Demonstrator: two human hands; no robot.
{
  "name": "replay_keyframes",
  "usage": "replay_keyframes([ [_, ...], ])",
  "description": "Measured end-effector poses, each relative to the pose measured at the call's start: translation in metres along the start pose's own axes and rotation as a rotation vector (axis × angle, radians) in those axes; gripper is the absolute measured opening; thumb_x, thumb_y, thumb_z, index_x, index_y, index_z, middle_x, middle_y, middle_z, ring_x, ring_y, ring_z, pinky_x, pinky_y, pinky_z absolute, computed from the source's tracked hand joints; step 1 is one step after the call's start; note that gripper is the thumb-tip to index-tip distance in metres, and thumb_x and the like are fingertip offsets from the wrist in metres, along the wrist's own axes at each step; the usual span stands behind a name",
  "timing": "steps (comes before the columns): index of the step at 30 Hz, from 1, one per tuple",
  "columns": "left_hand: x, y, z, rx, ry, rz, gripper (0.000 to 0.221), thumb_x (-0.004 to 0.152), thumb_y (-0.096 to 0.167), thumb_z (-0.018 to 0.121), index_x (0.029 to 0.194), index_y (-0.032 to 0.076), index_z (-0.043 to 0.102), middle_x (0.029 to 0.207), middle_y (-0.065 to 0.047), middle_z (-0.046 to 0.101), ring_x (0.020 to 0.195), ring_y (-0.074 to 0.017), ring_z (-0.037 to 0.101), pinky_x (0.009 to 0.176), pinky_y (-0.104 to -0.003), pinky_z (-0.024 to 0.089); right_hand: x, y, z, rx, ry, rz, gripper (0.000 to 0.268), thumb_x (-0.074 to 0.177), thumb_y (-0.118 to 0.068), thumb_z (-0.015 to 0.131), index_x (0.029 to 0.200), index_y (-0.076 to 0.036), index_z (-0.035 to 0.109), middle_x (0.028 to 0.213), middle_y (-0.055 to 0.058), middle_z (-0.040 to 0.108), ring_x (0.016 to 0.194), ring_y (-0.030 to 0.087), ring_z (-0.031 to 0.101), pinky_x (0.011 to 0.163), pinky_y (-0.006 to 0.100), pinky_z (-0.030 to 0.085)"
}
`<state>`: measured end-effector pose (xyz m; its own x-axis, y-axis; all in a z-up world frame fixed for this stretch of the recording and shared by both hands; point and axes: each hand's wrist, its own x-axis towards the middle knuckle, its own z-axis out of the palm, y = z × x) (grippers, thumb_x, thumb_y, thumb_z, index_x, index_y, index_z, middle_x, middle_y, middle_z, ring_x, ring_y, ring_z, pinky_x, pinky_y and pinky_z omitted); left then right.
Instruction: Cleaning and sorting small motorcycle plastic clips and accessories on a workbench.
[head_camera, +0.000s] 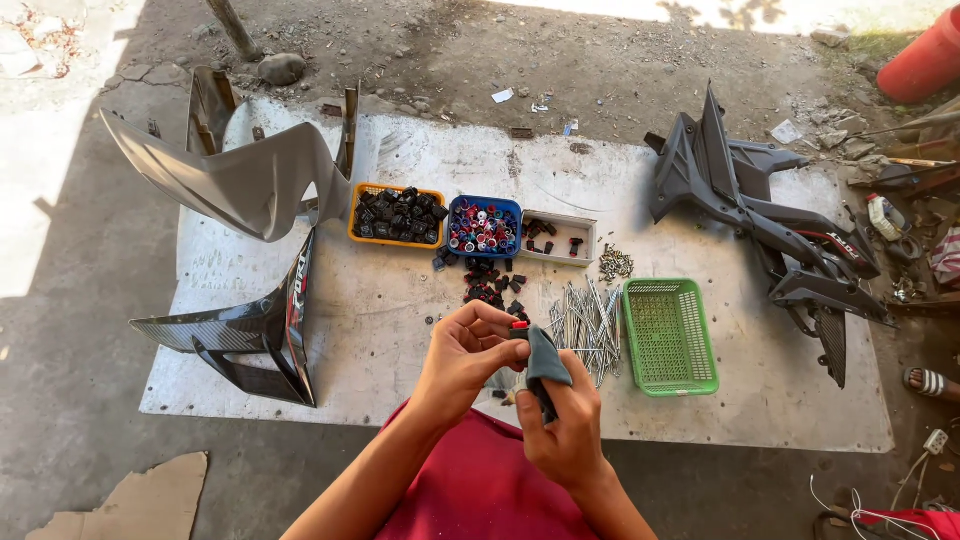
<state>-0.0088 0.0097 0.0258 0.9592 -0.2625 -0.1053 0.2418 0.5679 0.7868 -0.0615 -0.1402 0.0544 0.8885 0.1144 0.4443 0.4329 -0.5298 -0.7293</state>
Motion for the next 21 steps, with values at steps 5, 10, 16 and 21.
replay_keyframes([
  [5,0.001,0.0,0.002,-0.015,0.026,0.025,0.023,0.082,-0.004,0.082,0.095,0.0,0.063,0.091,-0.018,0.077,0.076,-0.0189,0.072,0.07,-0.029,0.062,0.003,0.001,0.0,0.014,0.005,0.017,0.015,0.087,-0.012,0.059,0.094,0.001,0.065,0.083,0.01,0.055,0.064,0.02,0.044,0.059,0.035,0.038],
  [10,0.0,0.011,0.004,0.044,0.093,0.052,0.019,0.083,-0.005,0.079,0.095,0.001,0.066,0.091,-0.017,0.078,0.074,-0.0178,0.071,0.068,-0.028,0.06,0.004,0.007,0.003,0.002,-0.006,-0.051,0.019,0.087,-0.015,0.062,0.094,0.001,0.067,0.078,0.008,0.055,0.064,0.02,0.043,0.058,0.034,0.038],
  [16,0.003,0.016,0.005,0.043,0.124,0.106,0.018,0.085,-0.005,0.077,0.098,-0.001,0.065,0.103,-0.02,0.08,0.083,-0.0185,0.075,0.072,-0.027,0.062,0.0,0.018,0.008,-0.024,0.021,-0.036,0.025,0.095,-0.022,0.055,0.085,-0.001,0.064,0.083,0.008,0.057,0.063,0.016,0.045,0.056,0.03,0.038],
  [21,0.002,0.011,0.01,-0.03,0.157,0.01,0.011,0.092,-0.002,0.071,0.098,-0.004,0.063,0.099,-0.021,0.078,0.08,-0.0234,0.075,0.073,-0.036,0.067,0.01,0.007,0.006,-0.102,-0.006,-0.061,0.022,0.09,-0.021,0.062,0.096,0.0,0.067,0.085,0.01,0.056,0.072,0.026,0.048,0.07,0.04,0.042],
])
